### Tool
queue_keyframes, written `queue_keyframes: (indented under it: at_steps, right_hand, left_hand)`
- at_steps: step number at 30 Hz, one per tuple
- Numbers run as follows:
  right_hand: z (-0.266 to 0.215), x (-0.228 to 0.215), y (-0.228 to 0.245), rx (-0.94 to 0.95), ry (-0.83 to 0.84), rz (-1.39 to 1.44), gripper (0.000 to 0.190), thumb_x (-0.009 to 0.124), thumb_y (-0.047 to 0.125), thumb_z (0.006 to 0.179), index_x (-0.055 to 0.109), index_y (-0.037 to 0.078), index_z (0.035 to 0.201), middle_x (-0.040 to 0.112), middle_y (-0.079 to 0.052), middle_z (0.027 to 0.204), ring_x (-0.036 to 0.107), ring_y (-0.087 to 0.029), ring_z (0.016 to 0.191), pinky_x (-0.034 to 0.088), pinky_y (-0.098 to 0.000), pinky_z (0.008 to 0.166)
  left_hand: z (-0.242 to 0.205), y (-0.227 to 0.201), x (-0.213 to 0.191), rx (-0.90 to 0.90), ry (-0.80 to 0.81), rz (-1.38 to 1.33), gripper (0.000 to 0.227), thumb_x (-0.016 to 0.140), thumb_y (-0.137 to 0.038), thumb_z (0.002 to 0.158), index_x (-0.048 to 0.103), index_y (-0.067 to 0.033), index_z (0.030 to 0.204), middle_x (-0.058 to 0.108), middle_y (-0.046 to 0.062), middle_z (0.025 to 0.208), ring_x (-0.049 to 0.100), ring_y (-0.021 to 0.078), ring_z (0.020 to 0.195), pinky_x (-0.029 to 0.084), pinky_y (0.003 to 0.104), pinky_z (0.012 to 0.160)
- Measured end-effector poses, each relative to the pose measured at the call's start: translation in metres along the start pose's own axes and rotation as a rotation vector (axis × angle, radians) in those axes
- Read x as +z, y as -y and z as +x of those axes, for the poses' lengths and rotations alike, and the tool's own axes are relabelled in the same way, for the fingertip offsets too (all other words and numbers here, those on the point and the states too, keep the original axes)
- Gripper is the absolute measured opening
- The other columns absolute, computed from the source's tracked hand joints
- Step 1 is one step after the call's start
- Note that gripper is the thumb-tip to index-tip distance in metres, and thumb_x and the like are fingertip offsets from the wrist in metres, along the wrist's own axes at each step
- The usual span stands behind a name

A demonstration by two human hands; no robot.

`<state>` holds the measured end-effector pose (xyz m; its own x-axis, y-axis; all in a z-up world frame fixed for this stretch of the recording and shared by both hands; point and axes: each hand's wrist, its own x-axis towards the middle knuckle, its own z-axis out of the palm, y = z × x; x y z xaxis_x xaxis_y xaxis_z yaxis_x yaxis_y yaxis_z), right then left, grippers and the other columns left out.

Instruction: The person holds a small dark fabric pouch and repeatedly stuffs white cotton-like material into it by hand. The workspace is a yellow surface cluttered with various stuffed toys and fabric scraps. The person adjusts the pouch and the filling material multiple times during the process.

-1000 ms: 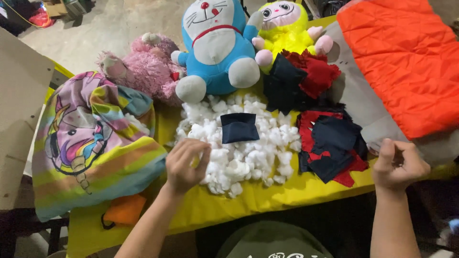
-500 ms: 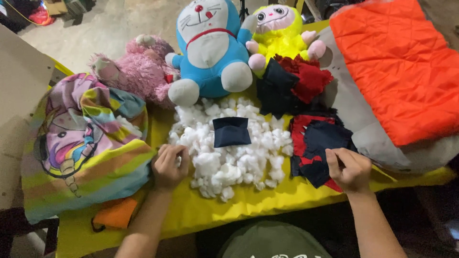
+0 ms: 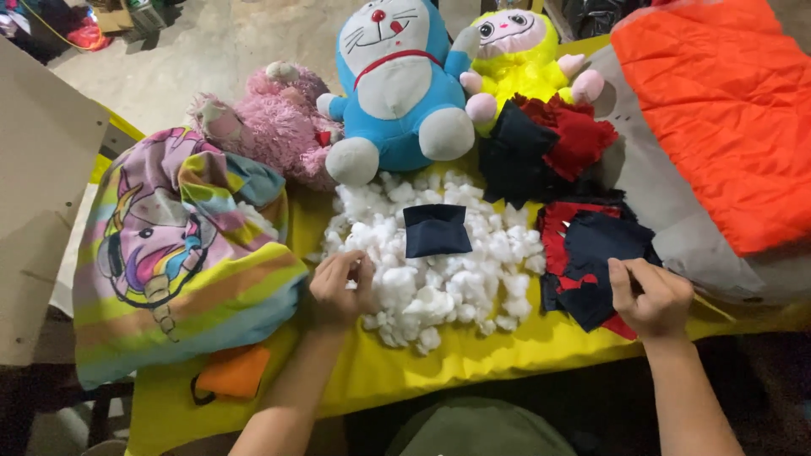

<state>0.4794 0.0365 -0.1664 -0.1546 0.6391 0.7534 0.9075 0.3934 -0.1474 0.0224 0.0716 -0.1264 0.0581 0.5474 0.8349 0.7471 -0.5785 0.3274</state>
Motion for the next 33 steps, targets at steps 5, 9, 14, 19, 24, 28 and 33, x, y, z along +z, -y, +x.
queue_keyframes:
  at_steps: [5, 9, 14, 19, 24, 28, 33]
  right_hand:
    - [0.007, 0.001, 0.0, 0.005, -0.002, 0.021, 0.034, 0.065, 0.012, 0.108, 0.067, 0.004, 0.075, 0.062, -0.006, 0.065, 0.056, -0.023, 0.055, 0.038, -0.0353, 0.055]
    - [0.01, -0.008, 0.006, 0.001, 0.026, 0.108, 0.036, 0.062, 0.011, 0.106, 0.063, 0.002, 0.071, 0.059, -0.005, 0.061, 0.054, -0.021, 0.051, 0.037, -0.0336, 0.052]
    - [0.002, -0.005, -0.009, 0.048, -0.014, 0.02, 0.033, 0.066, 0.012, 0.107, 0.07, 0.002, 0.076, 0.062, -0.006, 0.063, 0.052, -0.022, 0.051, 0.037, -0.0341, 0.053]
    - [0.002, -0.004, -0.008, 0.015, -0.04, 0.025, 0.035, 0.068, 0.006, 0.106, 0.067, -0.001, 0.072, 0.061, -0.007, 0.061, 0.052, -0.02, 0.049, 0.036, -0.0314, 0.049]
    - [0.001, -0.004, -0.008, 0.025, -0.008, 0.007, 0.033, 0.069, 0.009, 0.106, 0.067, 0.0, 0.074, 0.062, -0.007, 0.063, 0.052, -0.022, 0.05, 0.037, -0.0337, 0.052]
    - [-0.003, -0.003, -0.01, 0.026, -0.01, -0.01, 0.033, 0.068, 0.01, 0.108, 0.069, 0.0, 0.077, 0.063, -0.008, 0.064, 0.052, -0.022, 0.051, 0.037, -0.0331, 0.051]
    - [-0.003, 0.001, -0.013, 0.063, -0.006, -0.037, 0.035, 0.07, 0.012, 0.107, 0.066, 0.002, 0.074, 0.057, -0.007, 0.059, 0.05, -0.022, 0.049, 0.035, -0.0347, 0.051]
  left_hand:
    - [0.002, 0.01, -0.001, -0.013, 0.007, 0.04, 0.012, 0.065, -0.01, 0.097, 0.069, -0.0028, 0.089, 0.065, 0.007, 0.069, 0.061, 0.0208, 0.058, 0.051, 0.032, 0.06]
    - [0.0, 0.003, 0.004, -0.045, 0.025, 0.069, 0.012, 0.065, -0.01, 0.097, 0.07, -0.0025, 0.088, 0.062, 0.006, 0.068, 0.059, 0.0198, 0.058, 0.048, 0.031, 0.057]
    - [0.003, 0.001, 0.007, -0.065, 0.009, 0.121, 0.015, 0.065, -0.013, 0.098, 0.07, -0.0045, 0.087, 0.065, 0.006, 0.066, 0.063, 0.0204, 0.057, 0.05, 0.032, 0.056]
    - [0.006, 0.001, 0.002, -0.129, 0.055, 0.114, 0.006, 0.069, -0.009, 0.091, 0.07, -0.0056, 0.087, 0.065, 0.008, 0.066, 0.063, 0.0206, 0.056, 0.051, 0.032, 0.055]
    - [0.004, 0.001, -0.001, -0.181, 0.097, 0.106, 0.008, 0.072, -0.012, 0.091, 0.071, -0.0052, 0.087, 0.062, 0.008, 0.062, 0.061, 0.0206, 0.053, 0.051, 0.033, 0.055]
    - [0.0, 0.005, 0.003, -0.15, 0.081, 0.087, 0.006, 0.07, -0.008, 0.09, 0.069, -0.006, 0.084, 0.057, 0.006, 0.06, 0.057, 0.0193, 0.051, 0.049, 0.032, 0.054]
    - [0.004, 0.004, 0.003, -0.189, 0.079, 0.075, 0.006, 0.071, -0.01, 0.089, 0.071, -0.0052, 0.084, 0.062, 0.008, 0.062, 0.06, 0.0187, 0.052, 0.051, 0.032, 0.053]
